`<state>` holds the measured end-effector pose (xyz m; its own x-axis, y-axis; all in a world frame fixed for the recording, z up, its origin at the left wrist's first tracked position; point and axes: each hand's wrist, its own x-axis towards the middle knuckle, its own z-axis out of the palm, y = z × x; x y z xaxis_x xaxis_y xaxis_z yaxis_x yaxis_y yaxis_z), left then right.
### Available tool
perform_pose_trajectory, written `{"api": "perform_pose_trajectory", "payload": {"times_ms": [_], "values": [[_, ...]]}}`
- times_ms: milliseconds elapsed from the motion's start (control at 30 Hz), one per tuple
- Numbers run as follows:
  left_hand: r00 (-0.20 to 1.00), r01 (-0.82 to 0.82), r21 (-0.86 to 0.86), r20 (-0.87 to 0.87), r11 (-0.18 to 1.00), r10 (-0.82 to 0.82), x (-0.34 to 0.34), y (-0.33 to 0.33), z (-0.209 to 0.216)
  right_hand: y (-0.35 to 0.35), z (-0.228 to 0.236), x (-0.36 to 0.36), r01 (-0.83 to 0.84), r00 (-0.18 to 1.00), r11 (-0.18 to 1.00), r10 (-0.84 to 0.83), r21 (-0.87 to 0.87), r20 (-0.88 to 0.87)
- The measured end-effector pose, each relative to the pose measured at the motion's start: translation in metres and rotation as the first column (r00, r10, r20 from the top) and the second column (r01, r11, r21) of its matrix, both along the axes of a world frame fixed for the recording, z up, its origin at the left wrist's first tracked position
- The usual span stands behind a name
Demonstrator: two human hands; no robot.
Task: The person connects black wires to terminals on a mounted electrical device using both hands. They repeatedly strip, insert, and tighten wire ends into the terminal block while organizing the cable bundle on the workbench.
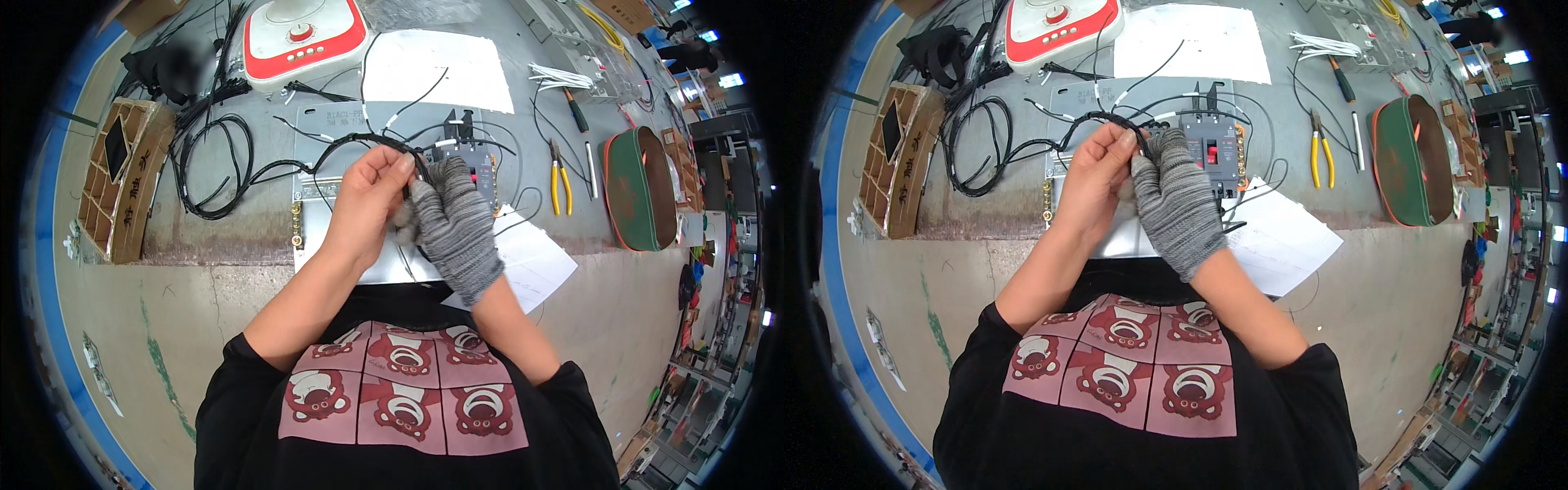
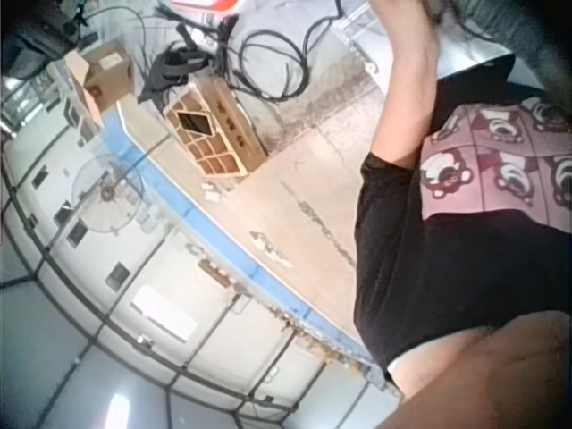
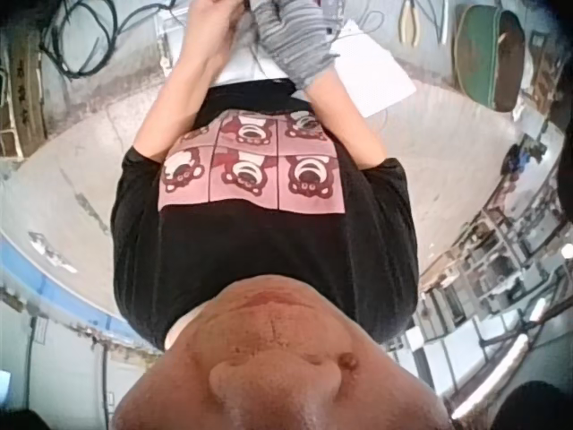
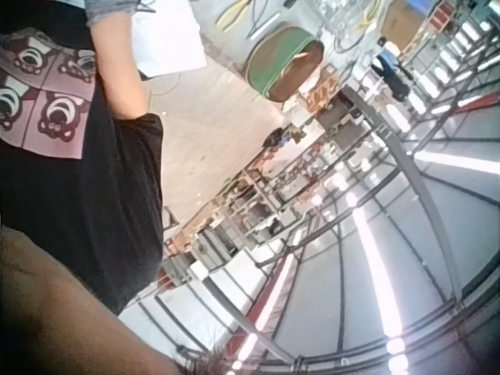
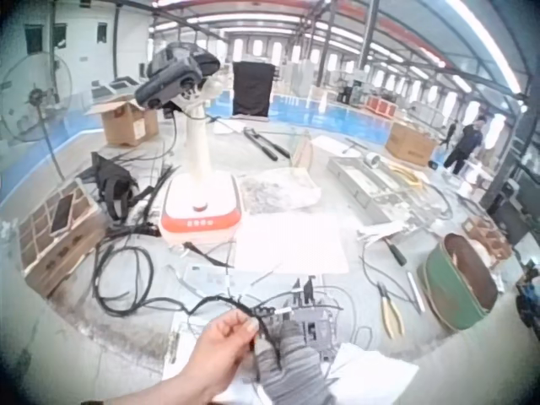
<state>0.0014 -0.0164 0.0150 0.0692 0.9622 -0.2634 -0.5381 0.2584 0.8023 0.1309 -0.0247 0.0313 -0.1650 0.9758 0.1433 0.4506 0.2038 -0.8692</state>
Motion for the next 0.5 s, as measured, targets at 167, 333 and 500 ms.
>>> {"api": "perform_pose_trajectory", "payload": {"times_ms": [167,333,500], "values": [[0.99,0.112,0.031,-0.086,0.993,-0.109,-0.016,0.002,0.003,-0.006,0.002,-0.009,-0.041,0.865,0.948,-0.125,-0.316,-0.485],[0.985,0.145,0.031,-0.102,0.989,-0.141,-0.022,0.002,0.01,0.016,0.014,0.01,-0.206,0.803,0.854,-0.131,-0.478,-0.581],[0.975,0.165,0.047,-0.159,0.985,-0.155,-0.025,0.0,0.01,0.032,0.025,0.024,-0.263,0.918,0.834,0.062,-0.485,-0.391]]}}
